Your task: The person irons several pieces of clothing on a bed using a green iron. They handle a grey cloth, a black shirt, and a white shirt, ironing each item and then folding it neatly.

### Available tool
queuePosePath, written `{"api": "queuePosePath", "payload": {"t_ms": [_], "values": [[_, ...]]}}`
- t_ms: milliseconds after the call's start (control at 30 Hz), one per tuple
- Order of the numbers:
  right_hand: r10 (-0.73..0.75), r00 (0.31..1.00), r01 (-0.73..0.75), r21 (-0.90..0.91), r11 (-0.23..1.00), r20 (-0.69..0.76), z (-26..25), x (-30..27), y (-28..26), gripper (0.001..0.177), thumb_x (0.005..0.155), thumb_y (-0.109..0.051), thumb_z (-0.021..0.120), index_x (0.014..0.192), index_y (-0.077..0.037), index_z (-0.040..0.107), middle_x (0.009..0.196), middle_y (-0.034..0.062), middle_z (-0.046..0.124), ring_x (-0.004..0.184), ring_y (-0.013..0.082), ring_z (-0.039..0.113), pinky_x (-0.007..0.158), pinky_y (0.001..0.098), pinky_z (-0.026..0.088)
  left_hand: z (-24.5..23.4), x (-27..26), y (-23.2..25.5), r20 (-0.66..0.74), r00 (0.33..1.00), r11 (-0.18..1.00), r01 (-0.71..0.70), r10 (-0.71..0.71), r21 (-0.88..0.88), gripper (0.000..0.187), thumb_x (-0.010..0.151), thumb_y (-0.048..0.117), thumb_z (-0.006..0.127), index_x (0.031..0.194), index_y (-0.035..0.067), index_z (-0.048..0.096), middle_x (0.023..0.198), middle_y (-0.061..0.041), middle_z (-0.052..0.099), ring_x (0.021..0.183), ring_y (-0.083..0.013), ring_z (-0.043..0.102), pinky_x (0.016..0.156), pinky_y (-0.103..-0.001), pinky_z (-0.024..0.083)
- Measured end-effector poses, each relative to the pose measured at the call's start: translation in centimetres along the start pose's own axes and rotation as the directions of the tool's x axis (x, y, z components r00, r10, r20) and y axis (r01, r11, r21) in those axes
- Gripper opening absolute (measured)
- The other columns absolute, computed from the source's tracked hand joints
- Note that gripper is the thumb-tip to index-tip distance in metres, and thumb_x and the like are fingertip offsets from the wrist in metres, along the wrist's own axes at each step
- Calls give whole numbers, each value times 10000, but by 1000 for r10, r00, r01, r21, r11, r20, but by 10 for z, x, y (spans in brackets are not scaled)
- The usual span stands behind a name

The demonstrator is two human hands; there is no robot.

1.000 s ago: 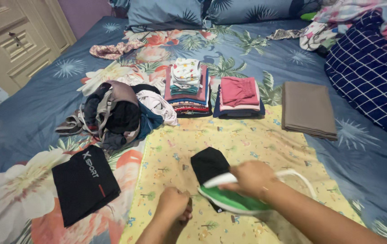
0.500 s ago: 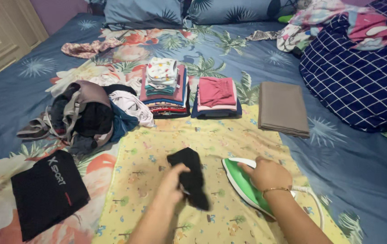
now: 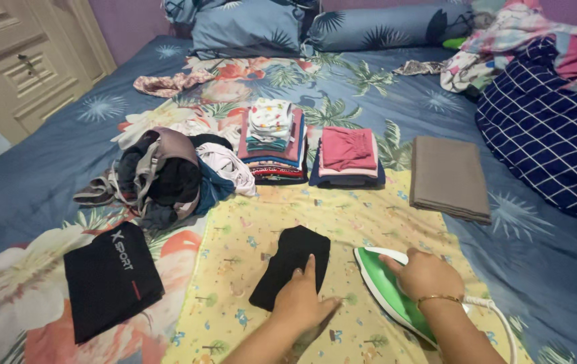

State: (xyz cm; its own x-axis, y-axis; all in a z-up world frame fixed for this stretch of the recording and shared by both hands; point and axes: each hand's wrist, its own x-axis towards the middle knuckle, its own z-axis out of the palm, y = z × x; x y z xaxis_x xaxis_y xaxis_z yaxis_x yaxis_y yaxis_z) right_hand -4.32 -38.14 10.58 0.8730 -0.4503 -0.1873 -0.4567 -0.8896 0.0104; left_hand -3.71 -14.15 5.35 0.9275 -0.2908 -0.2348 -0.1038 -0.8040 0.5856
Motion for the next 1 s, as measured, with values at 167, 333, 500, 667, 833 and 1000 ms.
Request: {"api": "queuePosePath", "payload": {"t_ms": [167,333,500,667,833,1000], "values": [[9,1000,-9,0,1000,-5,0,0,-1,729,879,-780,473,1159,-163,740,1160,125,763,1107,291,727,942,451,575,-8,-29,-22,-235,971,997,-29,44,66,706,923,488,590,1533,165,441,1493,-164,478,1384,-372,430,1150,-523,312],[-110,992,108,-28,994,-65,-16,-5,-16,722,822,-806,532,1093,-175,753,1079,134,762,1025,317,736,883,458,577,-4,-43,-64,-356,896,954,-189,265,233,808,880,557,665,1522,115,452,1594,-262,277,1479,-488,196,1125,-720,62],[-433,886,433,-41,901,-166,1,-1,-101,660,783,-786,591,954,-164,728,875,124,756,850,323,740,765,476,567,27,-32,-87,-642,767,993,77,-4,86,563,872,479,621,1333,157,609,1364,-133,567,1271,-363,507,1051,-606,332],[-407,883,437,95,895,-233,33,34,-196,616,823,-728,610,948,-136,722,869,130,751,814,330,743,725,479,585,36,-16,-109,-698,687,972,230,-201,-54,345,840,285,640,1164,172,666,1072,-62,716,1053,-298,639,885,-509,448],[-598,732,617,-56,785,-326,33,84,-207,636,853,-727,590,943,-112,724,859,143,753,801,347,737,716,484,577,49,-14,-112,-741,637,973,209,-211,-97,288,780,171,643,1068,163,660,1006,-1,738,990,-271,650,852,-513,437],[-484,811,503,-31,864,-328,15,104,-174,661,846,-736,575,960,-103,731,874,144,757,826,341,746,745,482,580,49,-16,-117,-746,634,979,164,-201,-125,273,782,171,636,1055,160,636,951,-28,712,973,-284,644,851,-504,431]]}}
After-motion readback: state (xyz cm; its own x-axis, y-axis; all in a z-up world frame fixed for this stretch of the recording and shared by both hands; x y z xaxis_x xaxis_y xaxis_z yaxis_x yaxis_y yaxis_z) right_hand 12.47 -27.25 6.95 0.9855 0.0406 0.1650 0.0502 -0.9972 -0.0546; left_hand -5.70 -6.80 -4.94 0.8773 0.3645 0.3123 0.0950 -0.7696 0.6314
